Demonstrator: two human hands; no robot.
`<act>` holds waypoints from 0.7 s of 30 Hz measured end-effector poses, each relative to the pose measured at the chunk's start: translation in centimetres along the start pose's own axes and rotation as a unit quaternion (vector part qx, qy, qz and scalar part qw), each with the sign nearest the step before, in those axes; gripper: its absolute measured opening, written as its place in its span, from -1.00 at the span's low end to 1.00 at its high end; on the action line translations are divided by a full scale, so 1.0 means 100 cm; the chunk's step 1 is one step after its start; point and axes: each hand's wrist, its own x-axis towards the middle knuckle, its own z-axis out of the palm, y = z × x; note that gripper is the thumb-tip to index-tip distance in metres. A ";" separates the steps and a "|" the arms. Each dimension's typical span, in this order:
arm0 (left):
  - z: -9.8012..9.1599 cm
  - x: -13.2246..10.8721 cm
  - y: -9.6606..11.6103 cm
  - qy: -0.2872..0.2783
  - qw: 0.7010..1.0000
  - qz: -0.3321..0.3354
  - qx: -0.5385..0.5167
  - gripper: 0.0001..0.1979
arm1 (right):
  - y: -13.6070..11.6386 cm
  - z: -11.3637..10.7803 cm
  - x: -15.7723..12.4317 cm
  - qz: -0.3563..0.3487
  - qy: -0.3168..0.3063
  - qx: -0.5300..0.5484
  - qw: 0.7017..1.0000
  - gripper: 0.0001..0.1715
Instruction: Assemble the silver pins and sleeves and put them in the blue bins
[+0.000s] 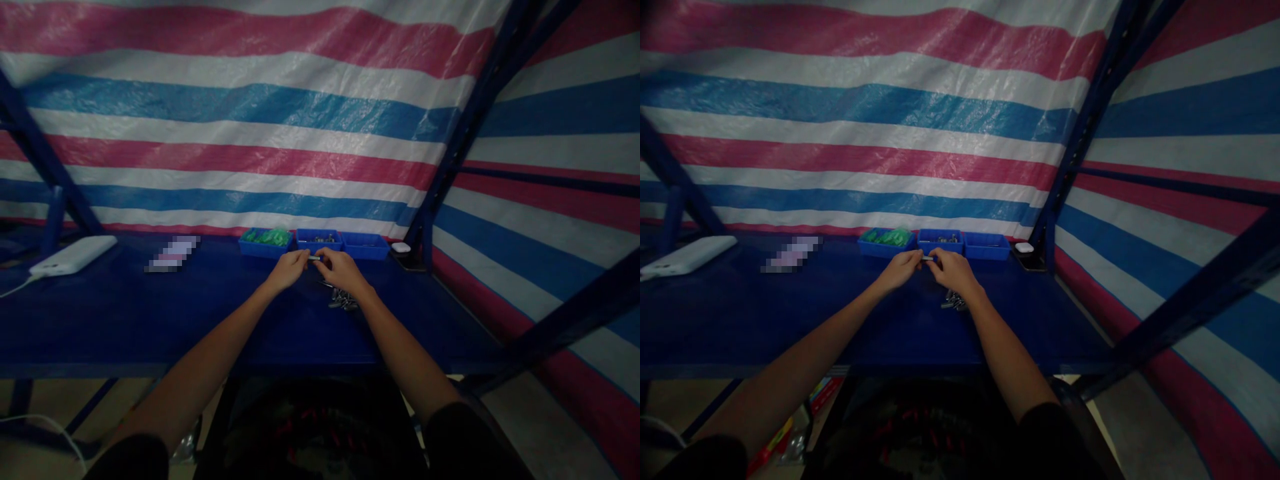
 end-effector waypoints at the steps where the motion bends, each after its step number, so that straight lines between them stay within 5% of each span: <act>1: 0.000 -0.001 0.001 0.008 1.000 0.006 -0.009 -0.58 | -0.001 0.000 0.000 0.004 0.009 -0.006 1.000 -0.79; 5: 0.001 -0.002 0.004 0.003 0.995 0.020 -0.094 -0.78 | -0.001 0.003 0.002 0.007 0.029 -0.004 1.000 -0.65; 12: 0.002 0.000 0.003 0.003 0.991 0.062 -0.118 -0.81 | 0.002 0.013 0.004 0.015 0.052 0.049 0.997 -0.63; 21: 0.000 0.002 -0.003 0.024 0.998 0.005 -0.050 -0.57 | -0.002 0.007 0.000 -0.027 0.046 0.030 0.998 -0.75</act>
